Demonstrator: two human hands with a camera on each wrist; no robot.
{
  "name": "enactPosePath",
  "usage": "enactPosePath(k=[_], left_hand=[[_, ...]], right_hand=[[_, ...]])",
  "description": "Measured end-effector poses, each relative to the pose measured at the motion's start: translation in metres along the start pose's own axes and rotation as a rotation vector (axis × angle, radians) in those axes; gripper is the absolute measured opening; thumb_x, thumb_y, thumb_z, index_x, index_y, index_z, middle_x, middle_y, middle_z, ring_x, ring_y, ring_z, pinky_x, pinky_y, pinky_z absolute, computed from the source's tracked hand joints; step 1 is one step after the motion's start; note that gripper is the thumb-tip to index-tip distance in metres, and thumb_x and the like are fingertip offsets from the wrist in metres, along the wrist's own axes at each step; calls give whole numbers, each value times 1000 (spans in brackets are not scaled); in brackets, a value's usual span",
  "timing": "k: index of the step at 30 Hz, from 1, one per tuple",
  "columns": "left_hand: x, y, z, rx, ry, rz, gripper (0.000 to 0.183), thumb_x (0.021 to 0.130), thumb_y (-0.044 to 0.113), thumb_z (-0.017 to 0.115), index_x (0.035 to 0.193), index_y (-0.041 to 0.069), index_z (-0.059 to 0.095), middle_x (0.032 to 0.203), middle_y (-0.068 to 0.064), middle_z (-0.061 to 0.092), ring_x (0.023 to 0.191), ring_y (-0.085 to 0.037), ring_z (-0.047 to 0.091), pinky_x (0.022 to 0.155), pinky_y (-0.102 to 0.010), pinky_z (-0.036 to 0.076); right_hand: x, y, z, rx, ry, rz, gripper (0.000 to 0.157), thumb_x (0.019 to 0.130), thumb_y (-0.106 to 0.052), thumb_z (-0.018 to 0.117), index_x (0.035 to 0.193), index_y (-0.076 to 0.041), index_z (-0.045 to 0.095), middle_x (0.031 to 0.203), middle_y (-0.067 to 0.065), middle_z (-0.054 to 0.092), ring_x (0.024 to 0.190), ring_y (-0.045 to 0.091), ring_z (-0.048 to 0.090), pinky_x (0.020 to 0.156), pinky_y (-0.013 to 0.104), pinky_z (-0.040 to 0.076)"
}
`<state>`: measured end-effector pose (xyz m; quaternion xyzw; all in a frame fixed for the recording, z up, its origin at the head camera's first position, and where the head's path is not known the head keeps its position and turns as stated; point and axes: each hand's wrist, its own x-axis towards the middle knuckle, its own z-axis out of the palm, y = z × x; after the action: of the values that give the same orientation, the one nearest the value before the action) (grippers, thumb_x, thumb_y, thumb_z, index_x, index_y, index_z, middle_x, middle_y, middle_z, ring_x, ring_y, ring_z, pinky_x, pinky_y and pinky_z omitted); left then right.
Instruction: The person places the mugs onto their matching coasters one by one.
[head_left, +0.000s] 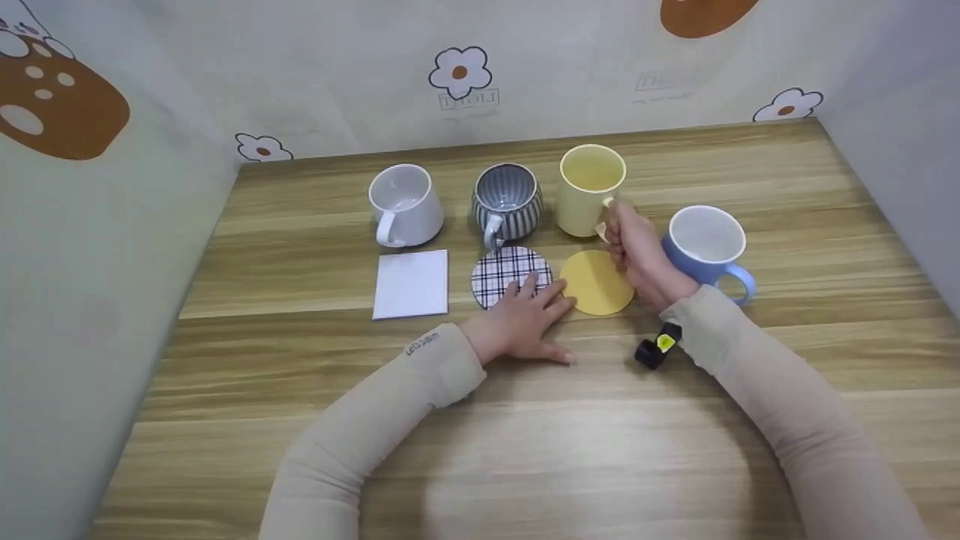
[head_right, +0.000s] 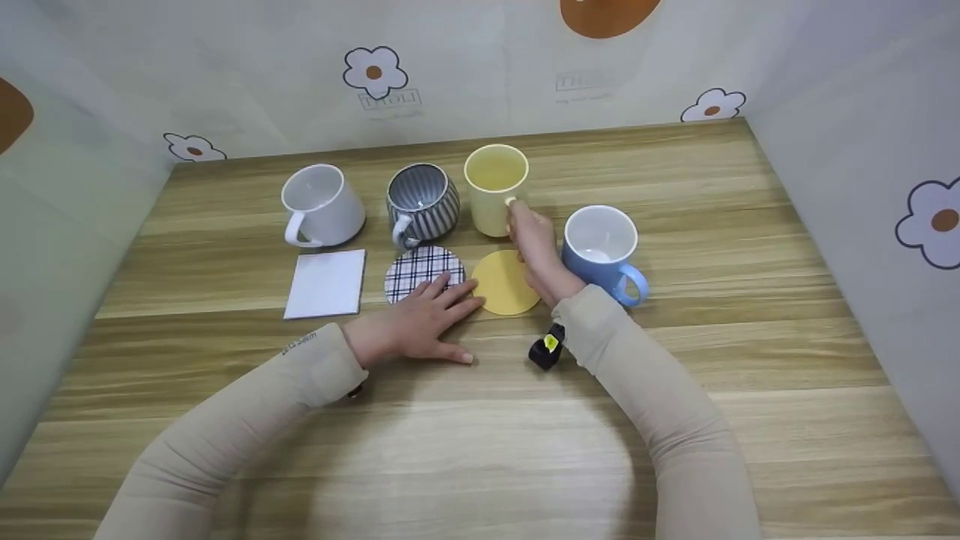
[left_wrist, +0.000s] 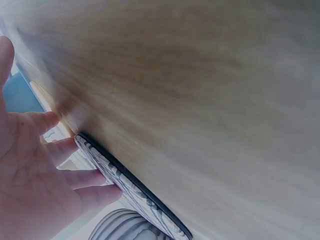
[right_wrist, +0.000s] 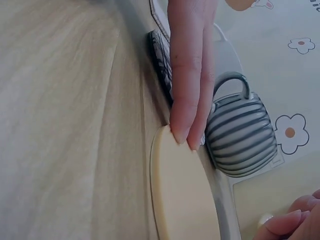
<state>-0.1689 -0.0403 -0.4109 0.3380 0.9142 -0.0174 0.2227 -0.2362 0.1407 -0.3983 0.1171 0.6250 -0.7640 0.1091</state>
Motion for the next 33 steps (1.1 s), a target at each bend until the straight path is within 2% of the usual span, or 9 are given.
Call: enactPosePath(k=[8,21,33], left_hand=[[2,0,1,14,-4,1,88,79,72,41,148,23,14,155,-4,3,138,-40,1,109,-54,12],[1,0,0,-10,-9,3,88,80,71,42,148,23,14,155,-4,3,138,-40,0,110,-54,10],[1,0,0,-6,-7,4,88,79,71,43,148,23,14,155,-4,3,138,-40,1,110,-54,10]], right_hand=[[-8,-6,0,19,-19,-15,38,90,-20,41,53,-16,38,50,-6,35,45,6,28,43,18,21],[-22,-5,-4,-37,-44,-49,40,91,-23,40,52,-16,36,50,-6,34,45,6,27,42,18,21],[-41,-5,-9,-51,-90,-14,42,94,-24,39,53,-15,35,51,-6,34,45,6,28,43,18,22]])
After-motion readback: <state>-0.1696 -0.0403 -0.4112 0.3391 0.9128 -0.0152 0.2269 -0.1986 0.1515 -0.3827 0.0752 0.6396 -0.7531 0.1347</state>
